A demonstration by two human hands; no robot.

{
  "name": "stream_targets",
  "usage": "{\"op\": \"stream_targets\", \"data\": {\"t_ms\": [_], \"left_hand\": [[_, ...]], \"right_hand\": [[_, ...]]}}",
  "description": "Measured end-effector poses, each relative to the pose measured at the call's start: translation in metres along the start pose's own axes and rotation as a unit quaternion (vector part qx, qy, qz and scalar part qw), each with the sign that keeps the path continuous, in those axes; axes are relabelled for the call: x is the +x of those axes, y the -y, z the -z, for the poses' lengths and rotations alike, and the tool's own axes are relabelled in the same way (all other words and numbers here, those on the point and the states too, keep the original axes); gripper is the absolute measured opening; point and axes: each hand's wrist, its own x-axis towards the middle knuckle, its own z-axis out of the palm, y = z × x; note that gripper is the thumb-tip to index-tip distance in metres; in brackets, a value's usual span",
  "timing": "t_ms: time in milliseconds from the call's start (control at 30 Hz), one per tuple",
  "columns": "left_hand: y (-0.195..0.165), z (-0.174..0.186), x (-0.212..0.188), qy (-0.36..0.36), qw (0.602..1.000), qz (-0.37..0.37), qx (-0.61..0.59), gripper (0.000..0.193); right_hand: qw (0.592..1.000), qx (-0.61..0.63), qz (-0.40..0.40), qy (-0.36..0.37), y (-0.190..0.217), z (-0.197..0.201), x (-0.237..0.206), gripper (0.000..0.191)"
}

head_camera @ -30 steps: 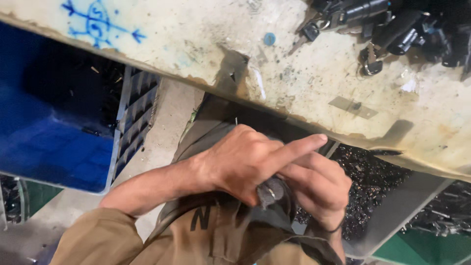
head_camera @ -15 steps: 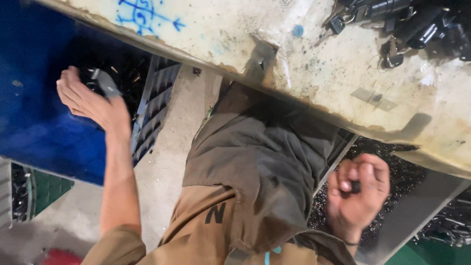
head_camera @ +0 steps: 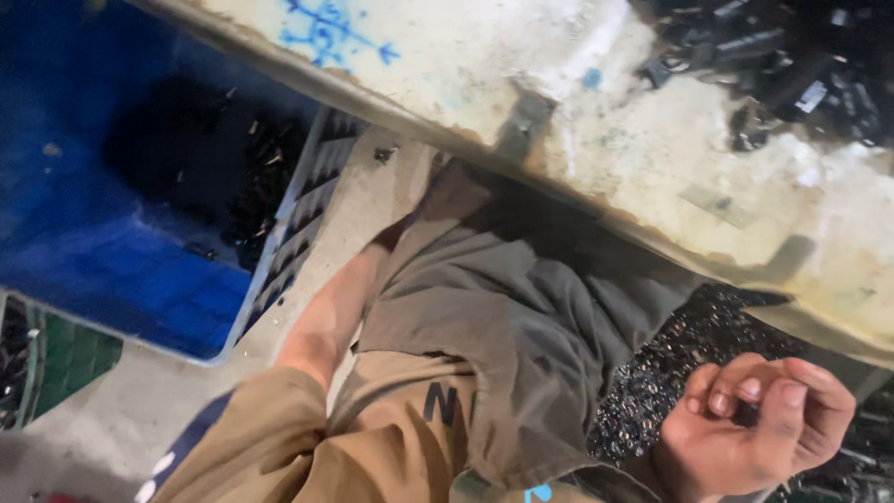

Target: The person picks small black cylindrical metal parts one at a time from a pile on the workbench, wipes and rubs each part with a gray cloth, and places the wiped part back on the bench, repeating this cycle continuously.

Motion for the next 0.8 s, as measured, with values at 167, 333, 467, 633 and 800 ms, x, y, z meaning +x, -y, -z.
{"op": "stream_targets", "data": {"t_ms": [167, 333, 467, 633, 800], "left_hand": [[-0.014, 0.009, 0.004, 0.002, 1.000, 0.013, 0.012, 0.028], [-0.042, 0.022, 0.029, -0.006, 1.000, -0.012, 0.016, 0.026], [-0.050, 0.036, 0.046, -0.020, 1.000, -0.016, 0.000, 0.024], [-0.028, 0.043, 0.064, -0.035, 0.998, 0.042, -0.016, 0.023], [-0.015, 0.040, 0.088, -0.040, 0.994, 0.092, -0.043, 0.021]], "right_hand": [[0.994, -0.055, 0.074, -0.055, -0.002, 0.014, -0.001, 0.007], [0.980, -0.145, 0.134, -0.034, -0.019, 0.016, 0.017, 0.005], [0.950, -0.234, 0.205, 0.004, -0.045, -0.007, 0.085, 0.007], [0.931, -0.270, 0.246, -0.017, -0.076, -0.026, 0.147, 0.012], [0.924, -0.322, 0.198, -0.059, -0.097, -0.011, 0.137, 0.013]]}}
